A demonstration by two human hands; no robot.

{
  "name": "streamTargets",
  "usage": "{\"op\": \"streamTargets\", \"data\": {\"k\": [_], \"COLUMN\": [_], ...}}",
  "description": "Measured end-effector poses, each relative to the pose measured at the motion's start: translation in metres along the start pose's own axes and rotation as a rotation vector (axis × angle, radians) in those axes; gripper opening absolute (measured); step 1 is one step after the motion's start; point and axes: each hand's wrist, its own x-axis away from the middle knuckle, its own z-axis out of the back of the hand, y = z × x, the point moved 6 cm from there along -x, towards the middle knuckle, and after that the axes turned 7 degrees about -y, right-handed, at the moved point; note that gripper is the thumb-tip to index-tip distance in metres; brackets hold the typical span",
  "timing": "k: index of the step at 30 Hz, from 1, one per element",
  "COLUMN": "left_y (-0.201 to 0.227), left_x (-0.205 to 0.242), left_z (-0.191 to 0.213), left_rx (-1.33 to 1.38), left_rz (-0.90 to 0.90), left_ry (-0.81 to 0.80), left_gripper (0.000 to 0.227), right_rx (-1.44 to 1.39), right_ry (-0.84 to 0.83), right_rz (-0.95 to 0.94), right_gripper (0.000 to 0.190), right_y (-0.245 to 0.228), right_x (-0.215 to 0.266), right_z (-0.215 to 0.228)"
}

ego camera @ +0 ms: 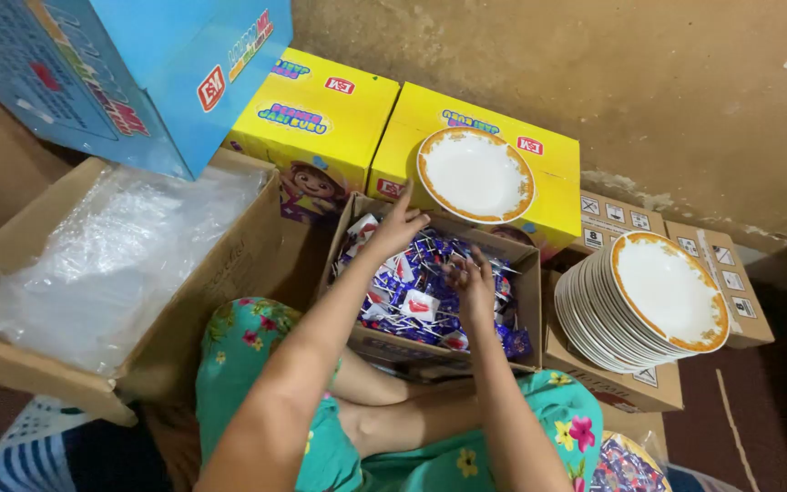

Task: Packing ceramic plates and small sachets into a cardboard box

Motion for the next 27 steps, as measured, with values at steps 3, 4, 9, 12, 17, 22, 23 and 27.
{"op": "streamTargets", "data": {"k": [3, 4, 9, 12, 17, 22, 23, 27], "left_y": [-0.036, -0.029, 0.014, 0.024, 0.005, -0.046, -0.075, -0.035], "left_x": [0.011, 0.024, 0.101, 0.121, 0.176, 0.199, 0.185, 0.194], "left_z": [0.031, 0.041, 0.115, 0.200, 0.315, 0.333, 0.342, 0.323], "left_rx": [-0.168, -0.171, -0.520, -0.718, -1.046, -0.942, -0.896, -0.857], "left_rz": [0.021, 0.020, -0.144, -0.103, 0.178, 0.763, 0.691, 0.537], "left_ry": [0.000, 0.008, 0.234, 0.364, 0.605, 0.383, 0.340, 0.373], "left_gripper": [0.088, 0.088, 0.061, 0.045, 0.044, 0.086, 0.080, 0.049], "right_rx": [0.120, 0.119, 0.690, 0.527, 0.506, 0.593, 0.603, 0.535], "right_ry": [-0.041, -0.049, -0.031, -0.087, -0.073, -0.044, -0.034, -0.016], "right_rz": [0.052, 0.051, 0.094, 0.124, 0.170, 0.149, 0.141, 0.109], "right_gripper": [0.046, 0.046, 0.037, 0.037, 0.032, 0.030, 0.030, 0.028], "right_y": [0.001, 0.005, 0.024, 0.018, 0.026, 0.036, 0.036, 0.034], "right_x": [0.014, 0.019, 0.026, 0.038, 0.030, 0.022, 0.022, 0.027], "right_z": [-0.013, -0.011, 0.006, 0.000, 0.006, 0.016, 0.016, 0.010]}}
